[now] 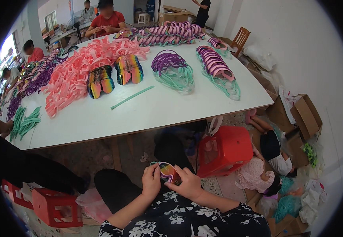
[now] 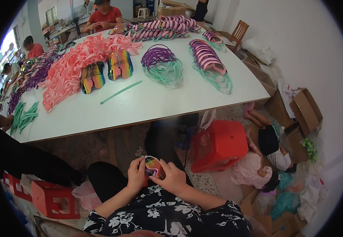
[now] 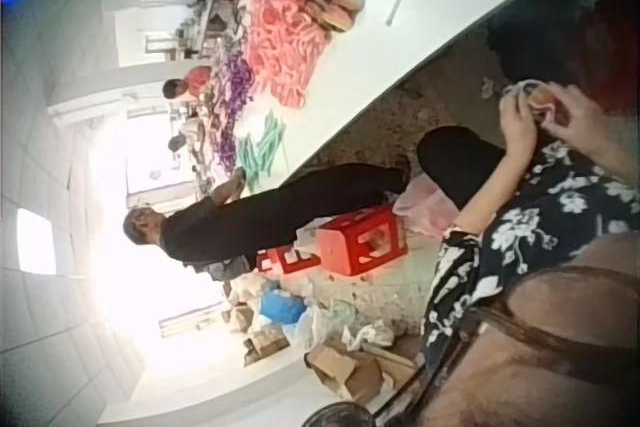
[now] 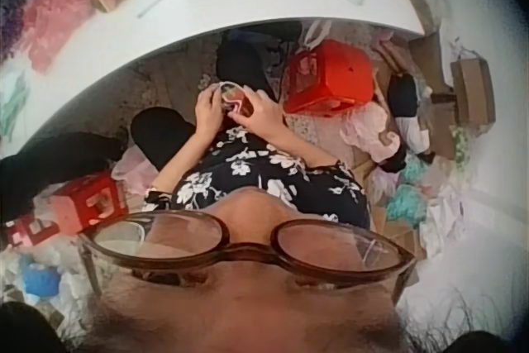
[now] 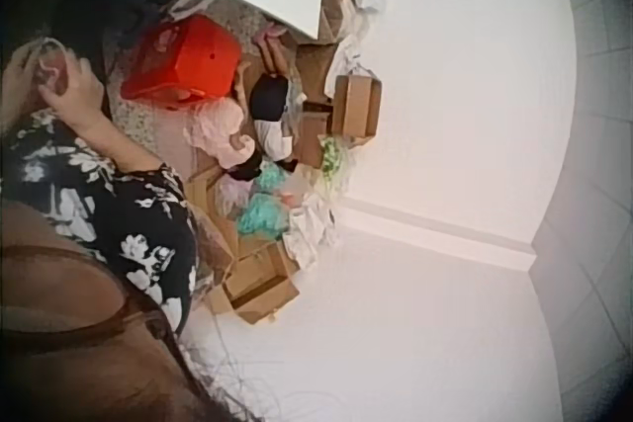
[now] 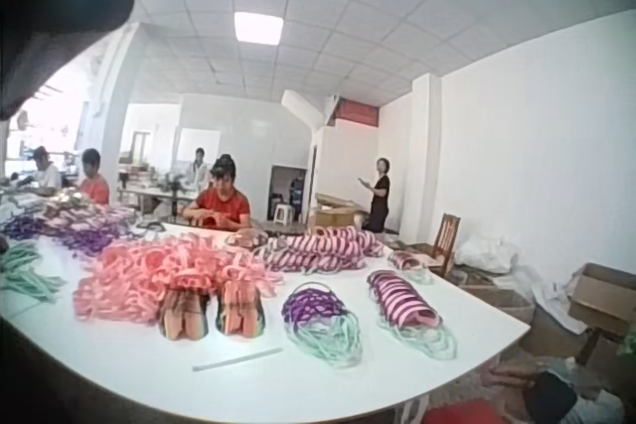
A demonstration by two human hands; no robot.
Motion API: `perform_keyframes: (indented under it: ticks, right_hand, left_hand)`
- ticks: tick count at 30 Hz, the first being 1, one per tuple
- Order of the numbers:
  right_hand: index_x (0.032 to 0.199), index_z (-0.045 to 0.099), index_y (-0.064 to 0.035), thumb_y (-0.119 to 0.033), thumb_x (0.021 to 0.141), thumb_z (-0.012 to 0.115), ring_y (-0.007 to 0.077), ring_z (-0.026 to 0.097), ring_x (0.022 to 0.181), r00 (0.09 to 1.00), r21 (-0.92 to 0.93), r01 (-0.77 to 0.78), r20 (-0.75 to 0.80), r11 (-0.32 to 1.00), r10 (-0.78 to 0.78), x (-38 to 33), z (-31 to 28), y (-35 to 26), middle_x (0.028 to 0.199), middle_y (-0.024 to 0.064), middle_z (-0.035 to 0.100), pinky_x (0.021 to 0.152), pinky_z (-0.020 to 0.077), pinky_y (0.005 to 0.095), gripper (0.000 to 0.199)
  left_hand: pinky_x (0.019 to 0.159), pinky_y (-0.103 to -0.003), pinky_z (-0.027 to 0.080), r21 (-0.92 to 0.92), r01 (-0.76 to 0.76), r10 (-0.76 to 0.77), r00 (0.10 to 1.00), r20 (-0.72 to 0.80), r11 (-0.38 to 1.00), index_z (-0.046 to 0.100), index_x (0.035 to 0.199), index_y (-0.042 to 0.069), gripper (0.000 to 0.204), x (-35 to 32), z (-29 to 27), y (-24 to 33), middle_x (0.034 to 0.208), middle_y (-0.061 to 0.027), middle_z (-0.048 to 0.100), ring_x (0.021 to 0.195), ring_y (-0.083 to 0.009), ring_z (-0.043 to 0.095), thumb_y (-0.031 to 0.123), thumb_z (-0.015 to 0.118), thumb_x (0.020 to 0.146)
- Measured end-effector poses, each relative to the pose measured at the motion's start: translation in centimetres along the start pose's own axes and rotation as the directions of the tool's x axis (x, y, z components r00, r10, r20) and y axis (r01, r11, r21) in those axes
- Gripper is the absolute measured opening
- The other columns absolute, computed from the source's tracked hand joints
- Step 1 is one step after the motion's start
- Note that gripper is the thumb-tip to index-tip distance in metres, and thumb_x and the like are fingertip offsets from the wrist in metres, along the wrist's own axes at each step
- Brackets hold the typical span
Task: Assemble goggles by attaching colorful frames and straps.
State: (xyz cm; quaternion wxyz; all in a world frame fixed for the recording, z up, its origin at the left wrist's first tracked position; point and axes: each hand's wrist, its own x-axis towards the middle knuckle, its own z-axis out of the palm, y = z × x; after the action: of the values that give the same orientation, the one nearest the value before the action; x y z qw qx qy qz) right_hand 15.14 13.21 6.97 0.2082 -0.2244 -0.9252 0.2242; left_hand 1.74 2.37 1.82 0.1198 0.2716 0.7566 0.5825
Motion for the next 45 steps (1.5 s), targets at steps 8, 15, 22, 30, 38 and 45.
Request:
perform_keyframes:
  ticks: [8,15,22,30,38,45]
  right_hand:
    - [0.124,0.063,-0.0078,-0.053,0.070,0.081,0.0252,0.066,0.080,0.999,0.016,0.030,-0.033,0.999,-0.029,0.0,-0.1,0.2,0.090,0.0081,0.062,0.065,0.0546,0.0354,0.073]
    - [0.123,0.064,-0.0086,-0.052,0.070,0.082,0.0256,0.066,0.080,0.999,0.027,0.026,-0.028,0.999,-0.025,0.0,-0.2,0.1,0.090,0.0078,0.062,0.066,0.0543,0.0352,0.071]
    - [0.121,0.065,-0.0085,-0.051,0.069,0.082,0.0260,0.065,0.081,0.999,0.042,0.030,-0.036,0.999,-0.029,0.0,-0.3,0.0,0.089,0.0078,0.061,0.066,0.0539,0.0360,0.070]
    - [0.118,0.069,-0.0079,-0.040,0.075,0.082,0.0251,0.063,0.079,0.995,0.230,0.035,-0.104,0.973,-0.011,0.3,-0.3,0.3,0.090,0.0086,0.061,0.069,0.0520,0.0345,0.055]
    - [0.117,0.071,-0.0048,-0.016,0.094,0.067,0.0154,0.062,0.076,0.989,0.568,-0.139,0.032,0.811,0.147,1.6,0.2,2.7,0.085,0.0082,0.062,0.069,0.0480,0.0275,0.027]
    - [0.096,0.070,-0.0020,-0.016,0.092,0.073,0.0069,0.057,0.068,0.751,0.727,-0.651,0.578,0.217,0.319,4.4,-1.4,4.7,0.084,0.0021,0.067,0.063,0.0459,0.0208,0.015]
  left_hand:
    - [0.081,-0.036,0.051,-0.009,-0.019,0.019,1.000,0.011,1.000,0.068,0.112,-0.001,0.022,0.1,0.0,0.3,0.101,-0.0167,0.064,0.092,-0.0284,0.065,0.014,0.059,0.098]
    - [0.081,-0.036,0.051,-0.012,-0.010,0.010,1.000,0.023,1.000,0.068,0.112,0.000,0.022,0.1,0.0,0.1,0.100,-0.0167,0.065,0.092,-0.0283,0.065,0.014,0.059,0.099]
    - [0.080,-0.036,0.051,0.004,-0.032,0.032,0.999,0.016,0.999,0.068,0.112,0.000,0.022,0.0,0.1,-0.1,0.100,-0.0169,0.065,0.091,-0.0290,0.065,0.014,0.059,0.099]
    - [0.080,-0.036,0.051,-0.025,-0.047,0.047,0.999,0.024,0.999,0.068,0.112,0.000,0.022,0.2,0.0,0.0,0.099,-0.0166,0.065,0.090,-0.0281,0.065,0.013,0.059,0.098]
    - [0.078,-0.032,0.051,-0.074,-0.162,0.171,0.976,0.137,0.984,0.069,0.112,-0.001,0.020,0.7,-0.5,2.0,0.097,-0.0133,0.066,0.088,-0.0235,0.065,0.006,0.061,0.095]
    - [0.078,-0.030,0.052,-0.118,-0.139,0.164,0.955,0.247,0.983,0.073,0.112,0.003,0.021,1.2,-0.5,3.1,0.095,-0.0110,0.068,0.089,-0.0207,0.066,0.006,0.066,0.092]
